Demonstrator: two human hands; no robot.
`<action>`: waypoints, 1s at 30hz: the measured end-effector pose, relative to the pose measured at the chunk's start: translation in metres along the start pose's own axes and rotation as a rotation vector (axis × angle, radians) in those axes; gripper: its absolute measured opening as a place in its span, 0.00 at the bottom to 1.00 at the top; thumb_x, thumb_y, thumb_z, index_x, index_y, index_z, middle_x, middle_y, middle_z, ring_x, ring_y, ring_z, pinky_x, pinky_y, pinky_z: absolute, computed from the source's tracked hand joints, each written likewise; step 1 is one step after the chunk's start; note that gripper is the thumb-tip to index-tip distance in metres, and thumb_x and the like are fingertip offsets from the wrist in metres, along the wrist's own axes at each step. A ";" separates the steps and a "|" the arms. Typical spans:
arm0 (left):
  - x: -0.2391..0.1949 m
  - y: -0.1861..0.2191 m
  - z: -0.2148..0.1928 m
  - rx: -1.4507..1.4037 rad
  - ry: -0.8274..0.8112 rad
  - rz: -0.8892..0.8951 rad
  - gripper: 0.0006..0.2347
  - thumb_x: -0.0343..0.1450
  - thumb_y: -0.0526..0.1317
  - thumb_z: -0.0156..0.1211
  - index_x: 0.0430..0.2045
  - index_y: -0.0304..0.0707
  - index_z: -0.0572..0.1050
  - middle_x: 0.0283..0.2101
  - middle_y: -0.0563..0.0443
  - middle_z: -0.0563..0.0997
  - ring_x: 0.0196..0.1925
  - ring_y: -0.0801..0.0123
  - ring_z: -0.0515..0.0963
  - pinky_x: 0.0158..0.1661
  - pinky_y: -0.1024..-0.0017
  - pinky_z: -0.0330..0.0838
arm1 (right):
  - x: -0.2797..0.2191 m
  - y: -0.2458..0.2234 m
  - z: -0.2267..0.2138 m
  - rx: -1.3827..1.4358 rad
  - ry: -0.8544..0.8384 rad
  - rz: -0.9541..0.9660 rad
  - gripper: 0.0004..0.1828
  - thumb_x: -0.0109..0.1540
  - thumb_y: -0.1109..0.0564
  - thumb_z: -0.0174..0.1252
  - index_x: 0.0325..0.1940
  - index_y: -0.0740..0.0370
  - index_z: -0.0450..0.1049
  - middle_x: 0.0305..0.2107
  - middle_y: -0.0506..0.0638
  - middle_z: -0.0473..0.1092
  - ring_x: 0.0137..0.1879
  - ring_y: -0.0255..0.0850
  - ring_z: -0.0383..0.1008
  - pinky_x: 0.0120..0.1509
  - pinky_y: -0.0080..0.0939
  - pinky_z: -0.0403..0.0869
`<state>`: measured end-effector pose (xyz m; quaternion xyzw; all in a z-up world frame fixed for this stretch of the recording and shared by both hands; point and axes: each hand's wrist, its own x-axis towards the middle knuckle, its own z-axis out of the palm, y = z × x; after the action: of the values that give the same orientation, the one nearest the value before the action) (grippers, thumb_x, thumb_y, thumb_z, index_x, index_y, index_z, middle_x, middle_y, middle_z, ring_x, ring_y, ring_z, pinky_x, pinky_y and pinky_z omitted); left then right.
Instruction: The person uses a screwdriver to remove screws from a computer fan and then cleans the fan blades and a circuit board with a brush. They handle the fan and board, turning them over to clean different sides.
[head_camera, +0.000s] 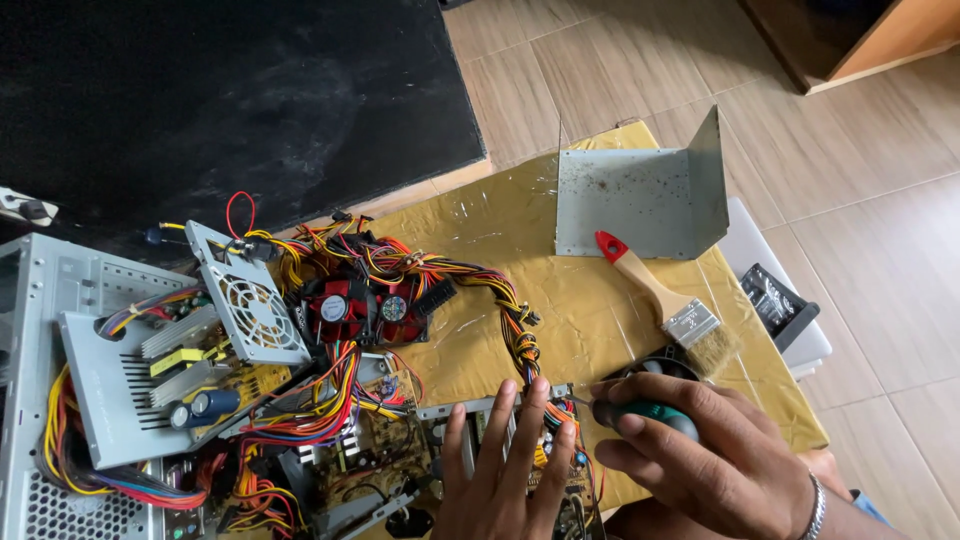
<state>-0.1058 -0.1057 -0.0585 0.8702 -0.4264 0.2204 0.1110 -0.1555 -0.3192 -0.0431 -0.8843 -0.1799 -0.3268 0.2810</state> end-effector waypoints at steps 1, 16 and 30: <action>-0.001 0.000 0.000 -0.016 -0.021 0.001 0.09 0.80 0.41 0.44 0.51 0.49 0.71 0.65 0.43 0.73 0.65 0.50 0.76 0.57 0.38 0.67 | 0.001 0.001 0.000 0.002 0.003 -0.019 0.30 0.60 0.45 0.70 0.59 0.58 0.66 0.45 0.59 0.78 0.53 0.48 0.85 0.47 0.38 0.81; -0.004 -0.003 0.003 -0.020 0.023 0.048 0.10 0.81 0.43 0.44 0.53 0.49 0.72 0.67 0.42 0.71 0.67 0.50 0.74 0.59 0.38 0.65 | 0.044 -0.008 -0.007 0.053 -0.058 -0.132 0.25 0.68 0.43 0.51 0.59 0.63 0.72 0.47 0.69 0.73 0.54 0.54 0.83 0.48 0.45 0.81; -0.015 -0.013 -0.001 -0.047 -0.091 0.129 0.18 0.78 0.36 0.33 0.60 0.36 0.69 0.71 0.40 0.65 0.74 0.46 0.63 0.65 0.38 0.58 | 0.067 0.006 -0.002 0.261 -0.189 -0.249 0.19 0.69 0.56 0.58 0.61 0.65 0.66 0.57 0.61 0.72 0.55 0.52 0.82 0.49 0.43 0.79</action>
<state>-0.1036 -0.0876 -0.0650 0.8471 -0.4914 0.1774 0.0973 -0.1052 -0.3165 0.0010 -0.8378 -0.3544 -0.2486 0.3326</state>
